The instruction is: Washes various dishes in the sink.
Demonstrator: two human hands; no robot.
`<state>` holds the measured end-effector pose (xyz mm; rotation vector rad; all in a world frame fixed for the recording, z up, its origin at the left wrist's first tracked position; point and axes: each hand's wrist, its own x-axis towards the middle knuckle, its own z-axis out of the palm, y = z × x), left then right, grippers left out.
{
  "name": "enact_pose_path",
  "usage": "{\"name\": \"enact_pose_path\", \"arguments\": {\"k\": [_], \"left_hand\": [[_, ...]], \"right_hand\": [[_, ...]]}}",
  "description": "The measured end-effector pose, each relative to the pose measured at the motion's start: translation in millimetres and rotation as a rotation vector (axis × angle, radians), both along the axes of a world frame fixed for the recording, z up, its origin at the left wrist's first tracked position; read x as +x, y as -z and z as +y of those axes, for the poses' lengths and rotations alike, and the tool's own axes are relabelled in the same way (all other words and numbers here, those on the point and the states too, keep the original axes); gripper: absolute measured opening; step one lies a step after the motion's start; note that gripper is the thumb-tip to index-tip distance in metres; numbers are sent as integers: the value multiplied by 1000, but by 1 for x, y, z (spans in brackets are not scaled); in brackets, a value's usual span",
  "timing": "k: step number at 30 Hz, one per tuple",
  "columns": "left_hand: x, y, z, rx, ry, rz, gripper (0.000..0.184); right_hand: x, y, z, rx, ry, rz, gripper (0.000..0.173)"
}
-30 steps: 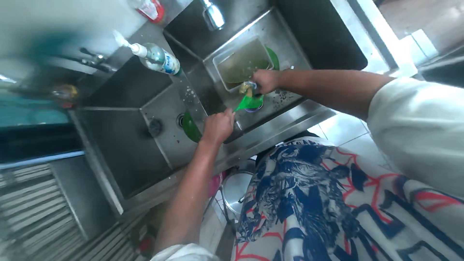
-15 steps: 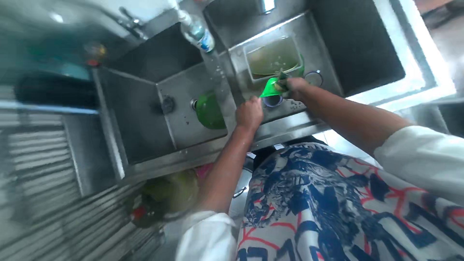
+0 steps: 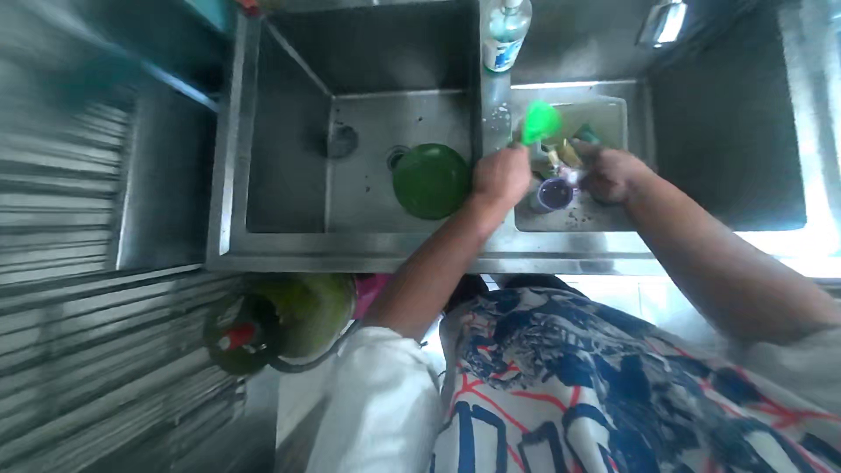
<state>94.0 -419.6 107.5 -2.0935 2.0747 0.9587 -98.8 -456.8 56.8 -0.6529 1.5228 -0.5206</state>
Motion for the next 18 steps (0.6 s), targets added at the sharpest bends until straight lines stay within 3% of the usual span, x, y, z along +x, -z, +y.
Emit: {"name": "enact_pose_path", "arguments": {"k": [2, 4, 7, 10, 12, 15, 18], "left_hand": [[54, -11, 4, 4, -145, 78, 40], [108, -10, 2, 65, -225, 6, 54], [156, 30, -13, 296, -242, -156, 55], [171, 99, -33, 470, -160, -166, 44], [169, 132, -35, 541, -223, -111, 44], [154, 156, -31, 617, -279, -124, 47], [145, 161, -36, 679, -145, -237, 48]], "right_hand": [[-13, -3, 3, -28, -40, 164, 45], [-36, 0, 4, -44, -83, 249, 49], [-62, 3, 12, -12, -10, 273, 48], [-84, 6, 17, 8, 160, 184, 47], [-98, 11, 18, 18, 227, 199, 49], [-117, 12, 21, 34, 225, 231, 49], [-143, 14, 22, 35, 150, 271, 48]]}}
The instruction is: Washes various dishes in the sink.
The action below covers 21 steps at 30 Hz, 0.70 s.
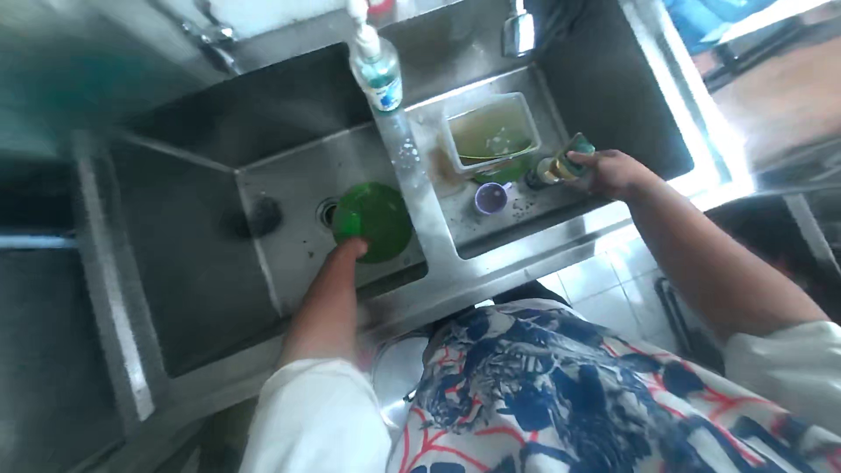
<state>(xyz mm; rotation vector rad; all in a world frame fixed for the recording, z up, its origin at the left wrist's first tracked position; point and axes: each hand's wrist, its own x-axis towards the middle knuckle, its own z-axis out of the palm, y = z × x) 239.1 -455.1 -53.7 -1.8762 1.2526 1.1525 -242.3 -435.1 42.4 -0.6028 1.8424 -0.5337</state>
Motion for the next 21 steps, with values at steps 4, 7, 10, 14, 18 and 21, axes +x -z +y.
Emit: {"name": "enact_pose_path", "arguments": {"k": [4, 7, 10, 14, 18, 21], "left_hand": [[-22, -49, -13, -194, 14, -103, 47], [-83, -112, -8, -434, -5, 2, 45], [-168, -143, -8, -503, -89, 259, 39], [-268, -106, -43, -452, -331, 438, 36], [-315, -48, -88, -416, -499, 243, 42], [-322, -25, -107, -423, -461, 61, 38]], "right_hand": [[-40, 3, -8, -19, -149, 101, 46], [-73, 9, -17, -80, -291, 209, 43], [-104, 22, -26, -106, -393, 240, 46], [-130, 21, -35, -116, -448, 207, 46], [-151, 19, -30, -141, -424, 131, 45], [-165, 23, -26, -169, -415, 107, 43]]}}
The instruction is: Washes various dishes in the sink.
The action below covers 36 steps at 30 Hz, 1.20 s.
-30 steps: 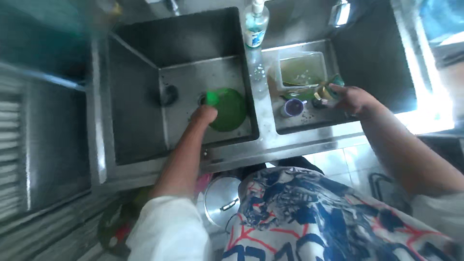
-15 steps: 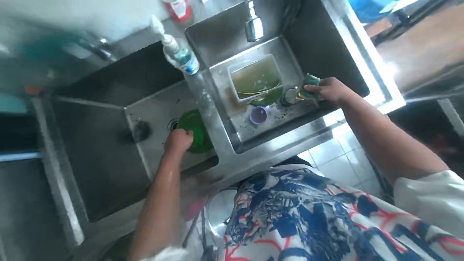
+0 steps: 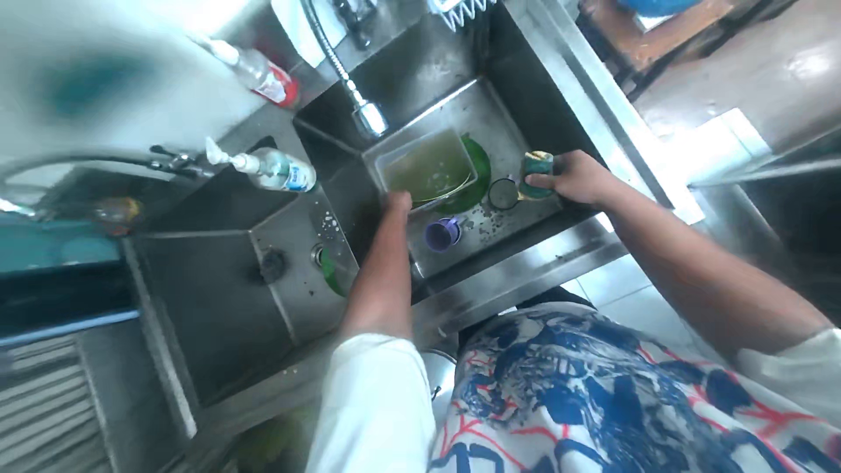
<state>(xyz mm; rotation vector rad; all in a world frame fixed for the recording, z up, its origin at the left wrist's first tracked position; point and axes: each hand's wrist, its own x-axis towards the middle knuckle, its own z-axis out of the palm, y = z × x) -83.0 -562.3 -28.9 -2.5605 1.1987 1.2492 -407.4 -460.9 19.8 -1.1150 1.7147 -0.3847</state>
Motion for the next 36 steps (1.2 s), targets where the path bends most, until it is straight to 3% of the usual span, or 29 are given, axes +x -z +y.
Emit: {"name": "enact_pose_path", "arguments": {"k": [3, 7, 14, 16, 18, 20, 23, 30, 36], "left_hand": [[-9, 6, -5, 81, -4, -39, 36], [-20, 16, -13, 117, -176, 5, 32], [-25, 37, -20, 110, -338, 58, 10], [-29, 31, -20, 104, -326, 64, 11], [-30, 25, -22, 109, -347, 122, 25], [-28, 27, -28, 91, -370, 118, 19], [-31, 16, -36, 29, -421, 169, 2], [-31, -33, -14, -109, -372, 137, 16], [-13, -68, 18, -254, -450, 242, 17]], "right_hand": [[-12, 4, 2, -20, -14, -36, 43], [-23, 0, 5, -2, 5, -73, 44], [-35, -8, 3, 5, 14, -177, 41], [-37, -8, 3, -7, 20, -207, 41], [-39, -8, 6, -2, 27, -234, 41], [-41, -6, 7, 2, 22, -243, 41], [-43, -4, 7, 5, 23, -255, 41], [-33, 1, -2, -40, -27, -237, 36], [-7, 8, -11, -38, -58, -176, 45]]}}
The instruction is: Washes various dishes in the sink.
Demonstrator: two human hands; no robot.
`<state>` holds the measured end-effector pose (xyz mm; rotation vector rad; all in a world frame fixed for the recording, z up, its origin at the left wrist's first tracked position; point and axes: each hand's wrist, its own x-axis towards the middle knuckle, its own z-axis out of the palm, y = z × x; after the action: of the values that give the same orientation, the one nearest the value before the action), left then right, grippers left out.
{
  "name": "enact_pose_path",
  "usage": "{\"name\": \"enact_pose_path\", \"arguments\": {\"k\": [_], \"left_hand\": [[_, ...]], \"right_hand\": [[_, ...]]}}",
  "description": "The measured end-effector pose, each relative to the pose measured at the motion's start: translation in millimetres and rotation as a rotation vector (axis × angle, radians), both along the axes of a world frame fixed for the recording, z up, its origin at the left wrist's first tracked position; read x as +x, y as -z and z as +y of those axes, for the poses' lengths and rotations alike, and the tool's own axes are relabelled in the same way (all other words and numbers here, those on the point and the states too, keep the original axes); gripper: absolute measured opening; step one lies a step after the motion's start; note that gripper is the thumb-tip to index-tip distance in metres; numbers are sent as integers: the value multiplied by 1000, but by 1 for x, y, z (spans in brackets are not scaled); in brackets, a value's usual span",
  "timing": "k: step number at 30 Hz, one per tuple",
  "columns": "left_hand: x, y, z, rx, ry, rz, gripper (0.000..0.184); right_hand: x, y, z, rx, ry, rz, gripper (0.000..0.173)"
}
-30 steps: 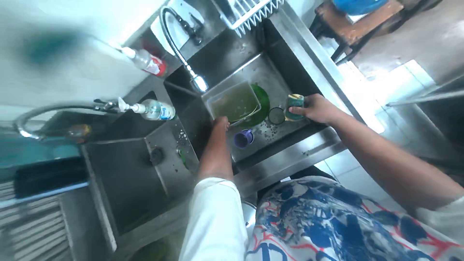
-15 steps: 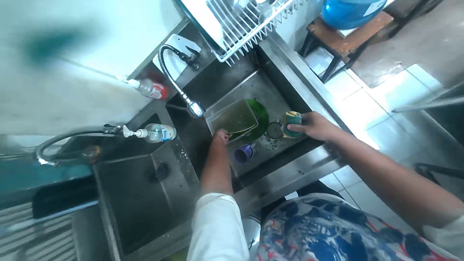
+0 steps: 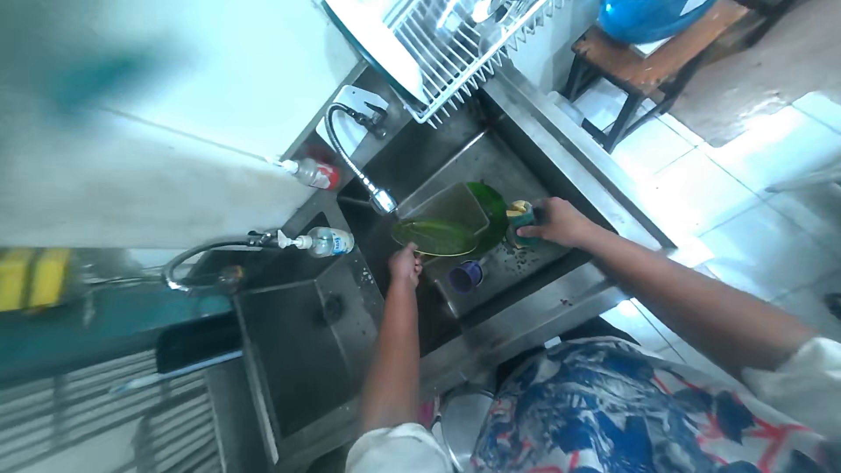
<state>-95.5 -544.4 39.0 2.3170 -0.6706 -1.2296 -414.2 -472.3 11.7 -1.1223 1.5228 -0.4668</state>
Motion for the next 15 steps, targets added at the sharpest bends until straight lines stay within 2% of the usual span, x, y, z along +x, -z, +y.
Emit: {"name": "enact_pose_path", "arguments": {"k": [5, 9, 12, 15], "left_hand": [[9, -18, 30, -76, 58, -18, 17], [16, -16, 53, -98, 133, -1, 28], [19, -10, 69, -140, 173, 58, 33], [16, -6, 84, -188, 267, 33, 32]], "right_hand": [[37, -14, -4, -39, -72, -9, 37], [74, -11, -4, -208, -105, 31, 30], [104, -15, 0, -245, -246, 116, 31], [138, -29, 11, -228, -439, 203, 41]]}}
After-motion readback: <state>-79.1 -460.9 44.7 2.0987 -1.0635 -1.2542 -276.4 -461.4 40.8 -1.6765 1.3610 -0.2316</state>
